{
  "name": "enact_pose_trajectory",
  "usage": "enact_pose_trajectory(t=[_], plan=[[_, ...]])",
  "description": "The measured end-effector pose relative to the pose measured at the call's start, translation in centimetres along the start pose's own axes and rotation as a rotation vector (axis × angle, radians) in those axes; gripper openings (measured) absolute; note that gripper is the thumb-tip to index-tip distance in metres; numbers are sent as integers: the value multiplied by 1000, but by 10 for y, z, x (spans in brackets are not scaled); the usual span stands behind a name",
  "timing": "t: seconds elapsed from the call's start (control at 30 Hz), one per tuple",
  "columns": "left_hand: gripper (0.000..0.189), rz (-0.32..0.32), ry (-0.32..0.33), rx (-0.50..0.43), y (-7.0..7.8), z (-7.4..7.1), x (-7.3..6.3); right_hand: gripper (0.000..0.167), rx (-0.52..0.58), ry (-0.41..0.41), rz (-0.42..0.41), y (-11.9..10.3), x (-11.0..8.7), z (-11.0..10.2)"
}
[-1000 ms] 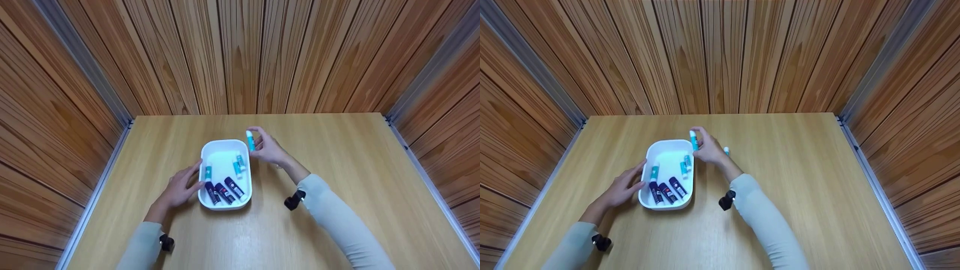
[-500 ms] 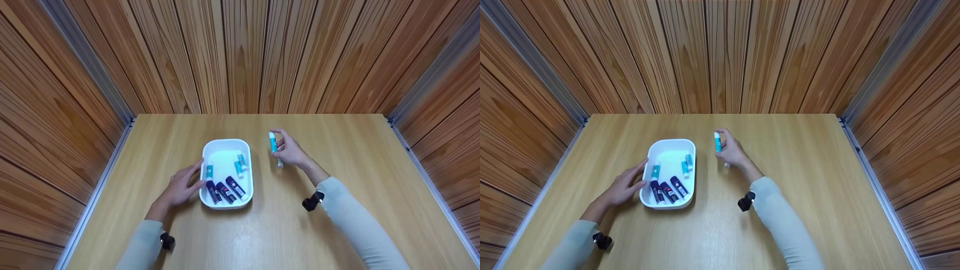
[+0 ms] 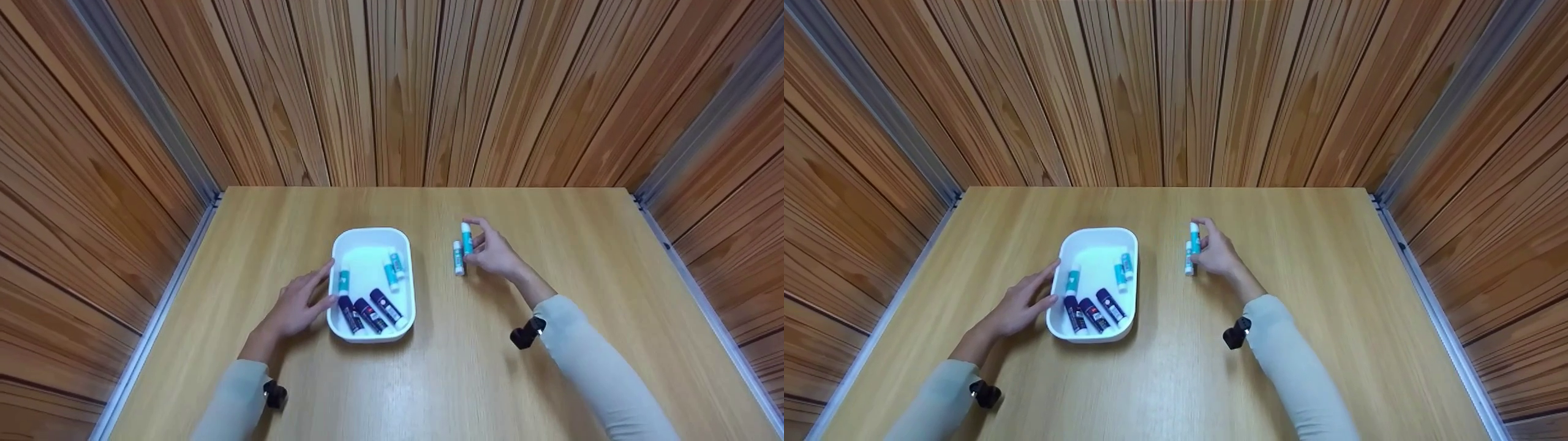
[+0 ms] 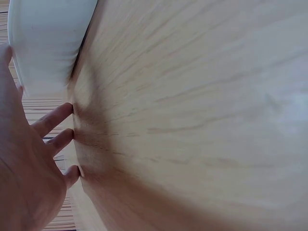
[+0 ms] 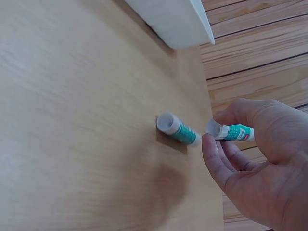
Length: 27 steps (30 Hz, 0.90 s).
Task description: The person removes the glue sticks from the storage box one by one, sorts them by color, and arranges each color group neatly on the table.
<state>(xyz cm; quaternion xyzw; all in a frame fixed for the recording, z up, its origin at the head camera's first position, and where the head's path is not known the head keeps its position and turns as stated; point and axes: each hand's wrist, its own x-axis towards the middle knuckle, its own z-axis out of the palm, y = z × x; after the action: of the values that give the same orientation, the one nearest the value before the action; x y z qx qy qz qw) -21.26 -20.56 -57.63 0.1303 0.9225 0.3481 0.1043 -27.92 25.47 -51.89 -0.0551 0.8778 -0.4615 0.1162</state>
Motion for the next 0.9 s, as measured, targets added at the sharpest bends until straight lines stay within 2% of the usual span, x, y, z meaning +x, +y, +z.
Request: enact_pose_trajectory(t=[0.3, 0.63, 0.9], plan=[[82, 6, 7, -2, -1, 1, 0, 83, -13, -18, 42, 11, -3, 0], [83, 6, 2, -8, -2, 1, -1, 89, -6, -43, 76, 21, -3, 3], [83, -16, -12, -2, -2, 1, 0, 90, 13, -58, 114, 26, -2, 3]])
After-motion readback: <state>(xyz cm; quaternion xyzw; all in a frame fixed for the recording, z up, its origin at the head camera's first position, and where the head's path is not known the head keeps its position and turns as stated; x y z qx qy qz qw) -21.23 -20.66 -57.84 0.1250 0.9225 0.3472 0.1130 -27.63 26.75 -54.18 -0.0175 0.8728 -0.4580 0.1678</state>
